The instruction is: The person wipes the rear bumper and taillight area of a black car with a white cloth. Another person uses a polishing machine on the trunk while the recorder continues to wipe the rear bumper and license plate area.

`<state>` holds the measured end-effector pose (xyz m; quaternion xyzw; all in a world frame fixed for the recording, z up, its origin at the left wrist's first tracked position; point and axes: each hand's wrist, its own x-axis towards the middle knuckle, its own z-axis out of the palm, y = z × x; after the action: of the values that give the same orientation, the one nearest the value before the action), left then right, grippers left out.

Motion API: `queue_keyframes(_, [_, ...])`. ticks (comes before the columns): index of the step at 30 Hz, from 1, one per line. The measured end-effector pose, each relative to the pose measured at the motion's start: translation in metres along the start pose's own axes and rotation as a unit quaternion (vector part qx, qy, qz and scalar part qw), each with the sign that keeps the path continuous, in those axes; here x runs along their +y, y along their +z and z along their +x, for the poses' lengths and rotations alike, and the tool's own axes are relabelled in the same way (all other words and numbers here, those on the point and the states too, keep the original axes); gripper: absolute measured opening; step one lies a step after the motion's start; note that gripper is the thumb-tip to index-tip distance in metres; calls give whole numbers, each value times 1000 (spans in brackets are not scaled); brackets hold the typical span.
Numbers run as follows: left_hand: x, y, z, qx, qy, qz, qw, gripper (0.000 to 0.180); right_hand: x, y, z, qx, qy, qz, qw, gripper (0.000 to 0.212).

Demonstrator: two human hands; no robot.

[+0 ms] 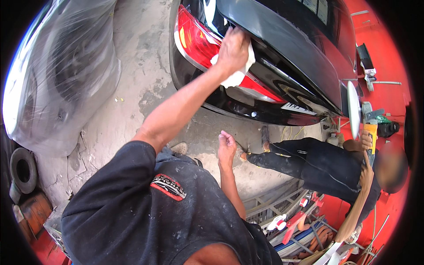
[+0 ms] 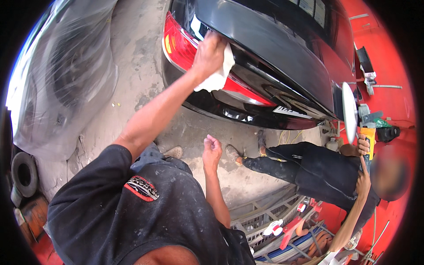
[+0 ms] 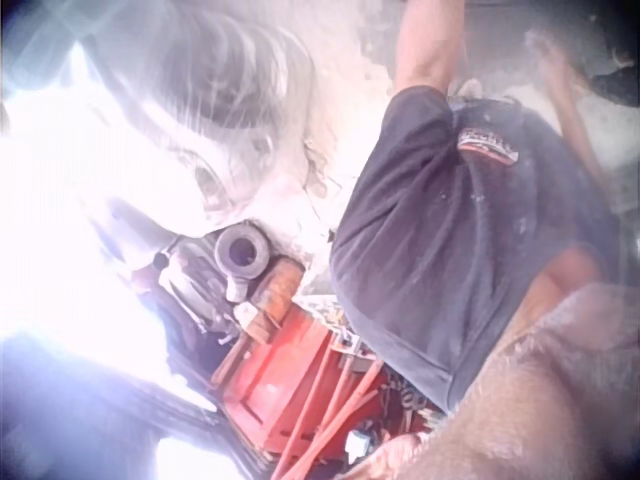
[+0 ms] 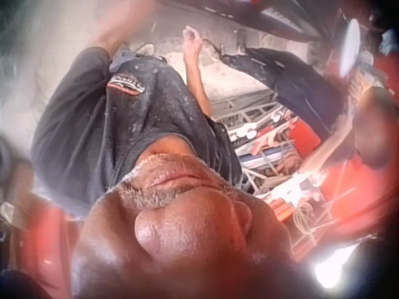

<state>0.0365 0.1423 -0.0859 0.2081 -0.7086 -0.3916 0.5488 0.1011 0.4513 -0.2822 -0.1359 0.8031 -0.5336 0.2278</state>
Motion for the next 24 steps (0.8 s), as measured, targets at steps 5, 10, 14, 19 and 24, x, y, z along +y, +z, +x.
queue_keyframes(5, [7, -5, -5, -16, -18, 17, 1000, 19, -8, 4, -3, 4, 16, -9, 1000, 24])
queue_keyframes(10, [0, -4, 5, -55, -48, 50, 996, 23, -13, 5, -3, -4, -9, -24, 1000, 23])
queue_keyframes(14, [7, -4, -10, -19, -6, 55, 998, 28, -18, 10, -9, 8, -8, 28, 1000, 22])
queue_keyframes(19, [41, -3, -71, -90, 24, 30, 995, 38, -38, -5, -14, 4, 9, 88, 996, 21])
queue_keyframes(24, [77, -37, -115, -102, -123, -105, 982, 39, -107, -21, -17, 57, -68, 141, 986, 24])
